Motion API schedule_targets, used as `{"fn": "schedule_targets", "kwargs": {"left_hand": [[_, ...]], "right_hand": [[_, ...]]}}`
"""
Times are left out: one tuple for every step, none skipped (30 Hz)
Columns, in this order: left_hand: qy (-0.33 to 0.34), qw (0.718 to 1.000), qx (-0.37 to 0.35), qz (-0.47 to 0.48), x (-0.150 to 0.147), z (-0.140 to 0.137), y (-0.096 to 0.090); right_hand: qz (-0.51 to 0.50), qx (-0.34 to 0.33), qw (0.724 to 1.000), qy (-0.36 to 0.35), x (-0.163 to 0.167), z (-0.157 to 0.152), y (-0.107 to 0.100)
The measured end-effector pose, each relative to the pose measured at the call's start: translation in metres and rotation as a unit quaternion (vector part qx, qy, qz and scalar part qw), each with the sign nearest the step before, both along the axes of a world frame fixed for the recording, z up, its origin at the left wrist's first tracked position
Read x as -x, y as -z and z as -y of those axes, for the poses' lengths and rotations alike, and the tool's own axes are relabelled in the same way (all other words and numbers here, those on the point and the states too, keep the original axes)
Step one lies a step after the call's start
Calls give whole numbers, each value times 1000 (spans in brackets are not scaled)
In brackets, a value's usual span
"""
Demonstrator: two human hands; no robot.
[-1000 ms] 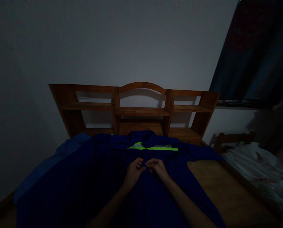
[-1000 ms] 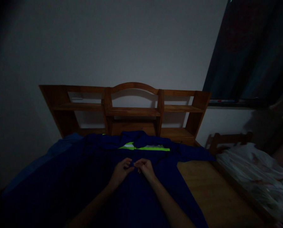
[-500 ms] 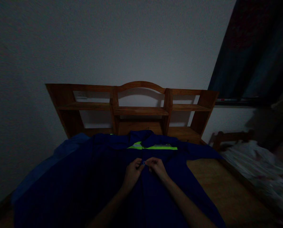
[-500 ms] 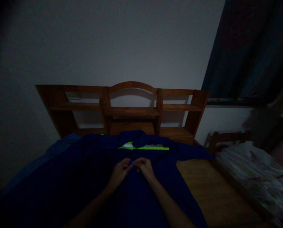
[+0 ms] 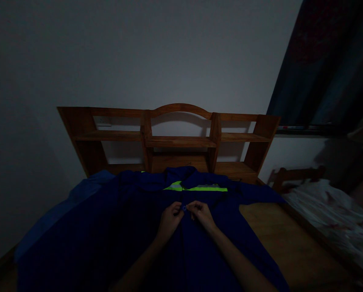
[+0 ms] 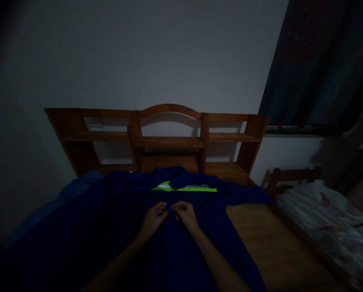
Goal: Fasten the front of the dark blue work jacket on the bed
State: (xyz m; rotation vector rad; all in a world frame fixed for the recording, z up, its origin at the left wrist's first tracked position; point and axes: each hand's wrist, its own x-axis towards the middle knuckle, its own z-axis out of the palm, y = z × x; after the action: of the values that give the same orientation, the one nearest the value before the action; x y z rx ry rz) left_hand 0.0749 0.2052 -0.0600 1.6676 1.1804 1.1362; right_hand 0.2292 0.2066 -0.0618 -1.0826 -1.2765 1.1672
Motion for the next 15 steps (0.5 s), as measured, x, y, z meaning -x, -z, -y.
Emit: {"fn": "schedule_targets", "kwargs": {"left_hand": [[1, 1000, -1, 1, 0, 0, 1], [2, 1000, -2, 2, 0, 0, 2], [0, 1000, -1, 2, 0, -1, 3], [-2, 1000, -1, 2, 1, -1, 5], [-3, 1000, 0, 1, 1, -1, 6], [-3, 1000, 1, -1, 1, -2, 7], [-3, 1000, 2, -3, 1, -2, 8], [-3, 1000, 4, -5, 2, -2, 9], [-5, 1000, 5, -7, 2, -2, 9], [-9, 1000, 7, -10, 2, -3, 9], [-15, 1000, 8, -12, 2, -3, 9], [-19, 1000, 9, -14, 2, -3, 8], [-22, 1000, 9, -16, 2, -3, 8], [-20, 1000, 9, -17, 2, -3, 8], [-14, 1000, 9, -17, 2, -3, 8]], "right_hand": [[0, 1, 1000, 0, 0, 0, 0], [1, 2, 1000, 0, 0, 0, -1], [1, 2, 1000, -1, 0, 1, -1], [1, 2, 1000, -1, 0, 1, -1], [1, 2, 1000, -1, 0, 1, -1], [1, 2, 1000, -1, 0, 1, -1], [1, 3, 1000, -2, 0, 0, 0], [0, 3, 1000, -2, 0, 0, 1], [0, 3, 1000, -3, 0, 0, 2], [0, 3, 1000, -3, 0, -1, 3], [1, 3, 1000, -3, 0, -1, 3], [3, 2, 1000, -3, 0, -1, 4], [5, 1, 1000, -3, 0, -2, 4], [7, 0, 1000, -3, -1, -2, 5], [9, -1, 1000, -3, -1, -2, 5]]}}
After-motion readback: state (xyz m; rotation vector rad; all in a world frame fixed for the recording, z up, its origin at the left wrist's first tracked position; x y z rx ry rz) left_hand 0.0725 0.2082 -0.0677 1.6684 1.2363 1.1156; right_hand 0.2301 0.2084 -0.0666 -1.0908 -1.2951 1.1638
